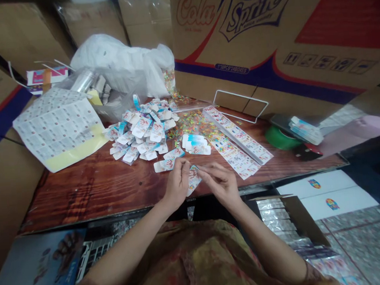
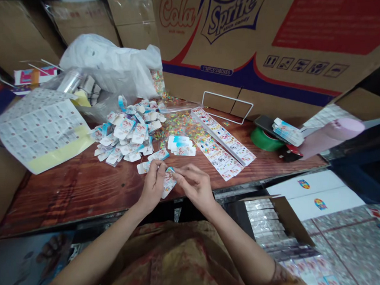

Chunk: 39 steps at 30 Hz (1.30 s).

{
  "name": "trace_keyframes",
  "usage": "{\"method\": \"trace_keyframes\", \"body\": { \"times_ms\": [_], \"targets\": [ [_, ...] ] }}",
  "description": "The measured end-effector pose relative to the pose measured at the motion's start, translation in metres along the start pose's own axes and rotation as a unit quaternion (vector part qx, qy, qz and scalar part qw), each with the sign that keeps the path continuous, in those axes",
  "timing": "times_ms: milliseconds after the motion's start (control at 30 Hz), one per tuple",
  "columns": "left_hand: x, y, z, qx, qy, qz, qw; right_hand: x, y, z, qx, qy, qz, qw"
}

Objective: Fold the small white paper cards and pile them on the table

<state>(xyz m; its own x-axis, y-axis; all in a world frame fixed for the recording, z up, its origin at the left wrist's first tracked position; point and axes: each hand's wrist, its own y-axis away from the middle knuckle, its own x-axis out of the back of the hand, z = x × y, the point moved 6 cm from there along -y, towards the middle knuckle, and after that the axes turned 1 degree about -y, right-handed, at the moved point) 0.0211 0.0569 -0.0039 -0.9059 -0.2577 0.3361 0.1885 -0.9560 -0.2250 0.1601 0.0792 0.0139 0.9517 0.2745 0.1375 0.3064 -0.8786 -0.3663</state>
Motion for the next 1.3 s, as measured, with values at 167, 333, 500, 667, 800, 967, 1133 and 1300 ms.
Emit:
{"method": "trace_keyframes", "body": {
  "times_ms": [167, 333, 500, 667, 800, 967, 1133, 1300],
  "targets": [
    [-0.004, 0.005, 0.002, -0.028, -0.040, -0.020, 0.999, -0.001, -0.001, 0.025, -0.145, -0.114, 0.014, 0.983],
    [-0.006, 0.008, 0.004, -0.034, -0.065, -0.033, 0.997, -0.002, 0.002, 0.039, -0.224, -0.198, 0.054, 0.953],
    [-0.005, 0.007, 0.004, -0.022, -0.060, -0.024, 0.998, 0.002, -0.003, 0.021, -0.121, -0.084, 0.028, 0.989],
    [0.003, 0.005, 0.002, -0.010, -0.037, 0.017, 0.999, -0.008, 0.004, -0.003, 0.011, 0.033, -0.056, 0.998],
    [0.009, 0.001, -0.007, 0.013, -0.029, 0.005, 0.999, -0.016, -0.004, 0.013, 0.045, 0.091, -0.134, 0.986],
    [0.053, -0.044, -0.007, -0.003, -0.124, 0.094, 0.988, 0.012, -0.056, 0.067, 0.070, 0.333, -0.012, 0.940],
    [0.112, -0.122, 0.002, -0.090, -0.307, 0.184, 0.929, 0.015, -0.081, 0.104, 0.037, 0.500, -0.017, 0.865],
    [0.110, -0.128, 0.011, -0.104, -0.409, 0.192, 0.886, 0.028, -0.077, 0.096, 0.016, 0.401, 0.048, 0.915]
  ]
}}
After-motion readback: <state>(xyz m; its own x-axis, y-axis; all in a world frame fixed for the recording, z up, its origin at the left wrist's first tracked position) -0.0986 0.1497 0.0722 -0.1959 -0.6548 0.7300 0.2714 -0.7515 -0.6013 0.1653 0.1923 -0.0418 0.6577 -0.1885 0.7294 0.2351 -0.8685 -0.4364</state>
